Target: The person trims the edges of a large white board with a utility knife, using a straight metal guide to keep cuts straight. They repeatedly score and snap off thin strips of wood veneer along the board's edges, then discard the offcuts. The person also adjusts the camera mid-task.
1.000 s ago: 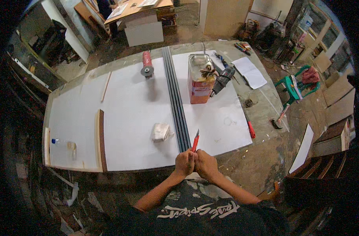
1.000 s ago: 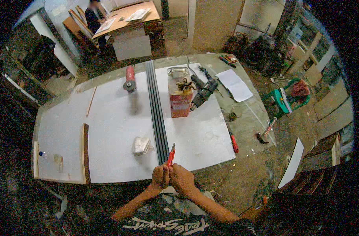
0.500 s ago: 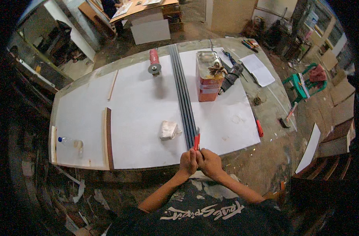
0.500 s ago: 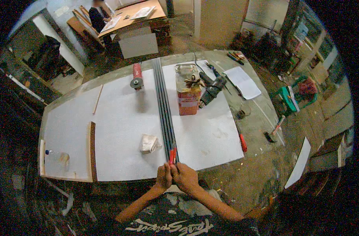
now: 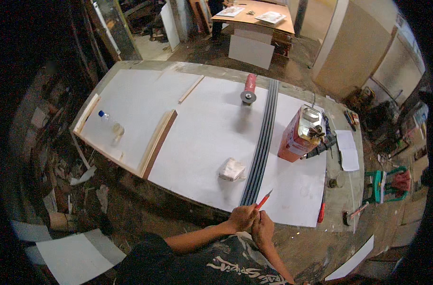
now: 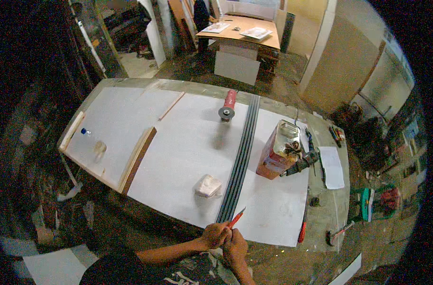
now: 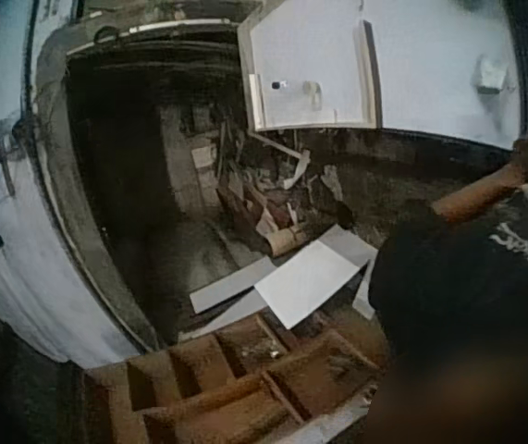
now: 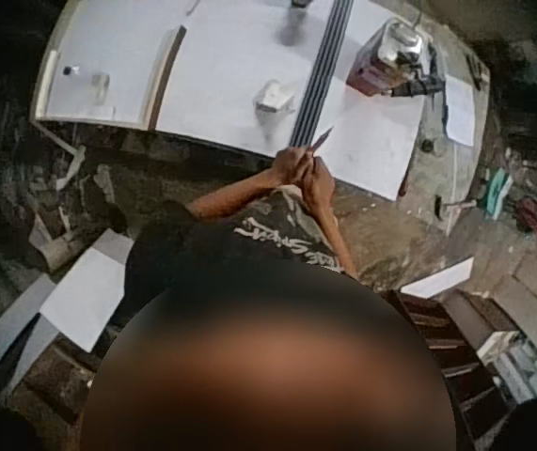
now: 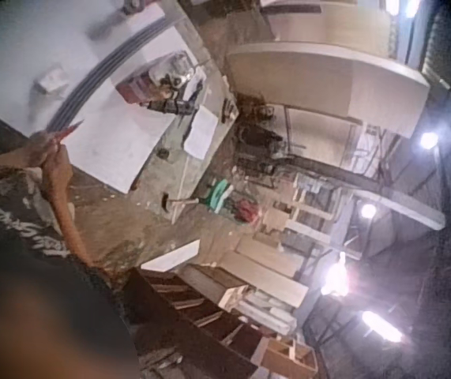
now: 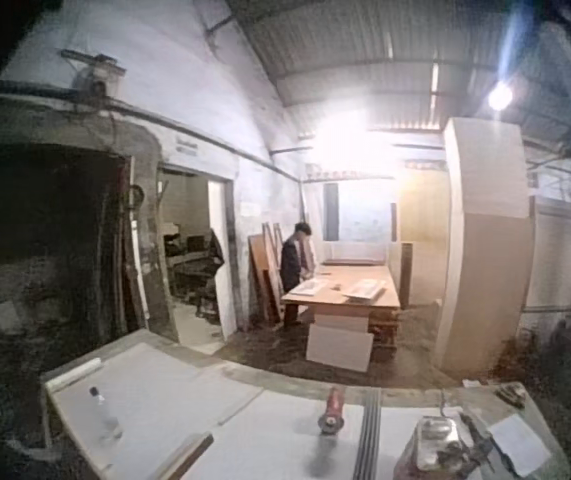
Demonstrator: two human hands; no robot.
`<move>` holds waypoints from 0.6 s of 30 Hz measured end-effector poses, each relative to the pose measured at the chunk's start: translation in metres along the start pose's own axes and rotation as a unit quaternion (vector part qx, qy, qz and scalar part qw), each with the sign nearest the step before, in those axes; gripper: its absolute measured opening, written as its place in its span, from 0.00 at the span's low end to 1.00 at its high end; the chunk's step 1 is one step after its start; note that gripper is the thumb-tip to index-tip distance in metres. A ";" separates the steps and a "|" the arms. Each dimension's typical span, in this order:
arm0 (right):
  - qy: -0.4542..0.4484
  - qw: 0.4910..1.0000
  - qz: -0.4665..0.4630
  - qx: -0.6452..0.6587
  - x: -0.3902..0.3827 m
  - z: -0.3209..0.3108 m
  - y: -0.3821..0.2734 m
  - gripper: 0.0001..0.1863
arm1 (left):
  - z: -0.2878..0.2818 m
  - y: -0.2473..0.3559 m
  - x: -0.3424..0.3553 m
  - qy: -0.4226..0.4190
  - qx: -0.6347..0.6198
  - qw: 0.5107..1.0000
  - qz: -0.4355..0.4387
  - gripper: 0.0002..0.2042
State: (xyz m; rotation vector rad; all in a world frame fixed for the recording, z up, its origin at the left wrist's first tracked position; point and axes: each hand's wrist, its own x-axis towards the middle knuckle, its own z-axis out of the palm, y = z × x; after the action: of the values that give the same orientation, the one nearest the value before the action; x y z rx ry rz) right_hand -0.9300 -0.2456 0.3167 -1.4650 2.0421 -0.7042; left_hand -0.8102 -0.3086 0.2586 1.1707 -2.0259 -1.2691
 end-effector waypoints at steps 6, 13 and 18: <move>-0.236 0.808 0.316 0.438 0.015 -0.009 0.011 0.21 | -0.003 -0.013 -0.006 0.045 0.035 0.990 0.126 0.33; -0.417 0.614 0.348 0.573 0.017 -0.009 0.050 0.18 | 0.024 -0.030 -0.026 0.078 0.001 0.991 0.110 0.28; -0.201 0.945 0.030 0.257 -0.006 0.025 0.049 0.22 | 0.042 -0.037 -0.048 0.214 0.069 0.973 0.045 0.24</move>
State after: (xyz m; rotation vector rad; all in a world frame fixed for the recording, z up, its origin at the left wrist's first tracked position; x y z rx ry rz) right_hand -0.9450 -0.2292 0.2663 -1.1223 1.4449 -0.7662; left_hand -0.8015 -0.2547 0.2087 1.2715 -1.8384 -0.7598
